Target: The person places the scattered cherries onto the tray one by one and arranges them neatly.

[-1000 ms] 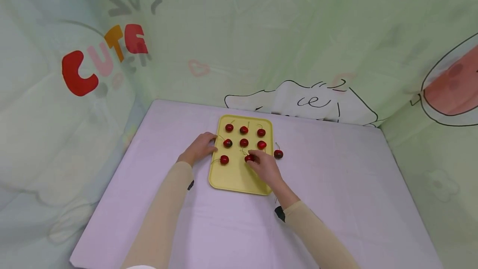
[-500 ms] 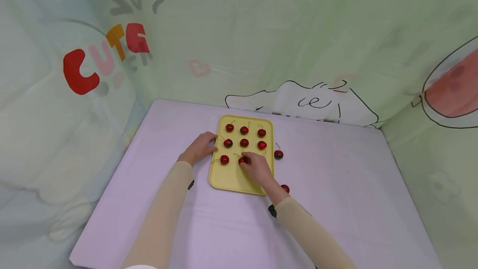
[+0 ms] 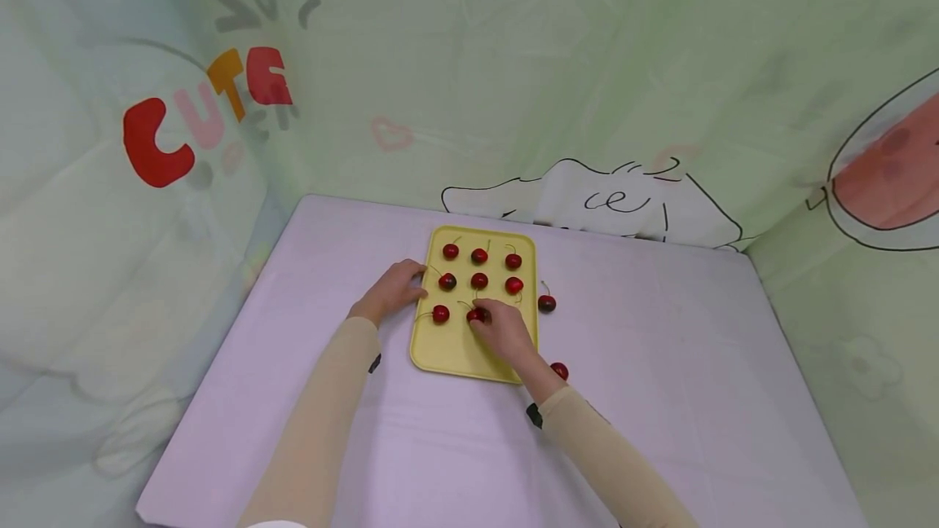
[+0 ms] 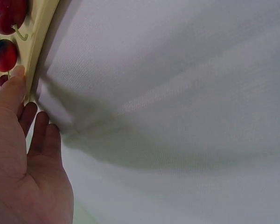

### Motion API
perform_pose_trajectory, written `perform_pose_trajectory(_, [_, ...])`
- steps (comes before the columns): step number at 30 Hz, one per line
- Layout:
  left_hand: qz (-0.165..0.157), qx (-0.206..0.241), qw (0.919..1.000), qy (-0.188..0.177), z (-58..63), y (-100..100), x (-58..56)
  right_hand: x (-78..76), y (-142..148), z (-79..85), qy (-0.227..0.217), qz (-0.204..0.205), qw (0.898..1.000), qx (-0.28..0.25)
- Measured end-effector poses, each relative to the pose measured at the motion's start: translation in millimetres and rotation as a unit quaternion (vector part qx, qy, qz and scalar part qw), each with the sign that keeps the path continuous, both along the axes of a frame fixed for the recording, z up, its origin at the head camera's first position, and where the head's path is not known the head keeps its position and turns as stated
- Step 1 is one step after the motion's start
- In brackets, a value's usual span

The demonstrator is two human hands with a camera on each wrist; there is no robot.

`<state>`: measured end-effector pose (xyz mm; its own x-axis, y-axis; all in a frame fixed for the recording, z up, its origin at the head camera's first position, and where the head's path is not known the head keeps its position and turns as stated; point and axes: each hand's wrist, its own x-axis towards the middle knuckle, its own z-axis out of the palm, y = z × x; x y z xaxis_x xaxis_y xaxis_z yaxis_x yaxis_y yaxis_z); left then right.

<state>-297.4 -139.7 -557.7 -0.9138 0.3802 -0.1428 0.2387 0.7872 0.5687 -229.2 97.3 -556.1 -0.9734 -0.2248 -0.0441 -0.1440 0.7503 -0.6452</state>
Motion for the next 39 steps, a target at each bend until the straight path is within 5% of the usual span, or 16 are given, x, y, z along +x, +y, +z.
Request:
perform_pose_trajectory(18, [0.001,0.001,1.0,0.002,-3.1,-1.1,-0.2,15.9,20.8,33.9,0.0,-0.023,0.998,-0.06])
perform_pose_trajectory(29, [-0.002,0.004,0.9999,0.01,-3.3,-0.9,0.6,11.6,77.2,36.0,-0.011,-0.094,0.989,-0.115])
perform_pose_trajectory(39, [0.0,0.002,1.0,0.008,-3.0,-1.1,1.0,5.5,116.2,27.3,-0.035,-0.149,0.986,-0.066])
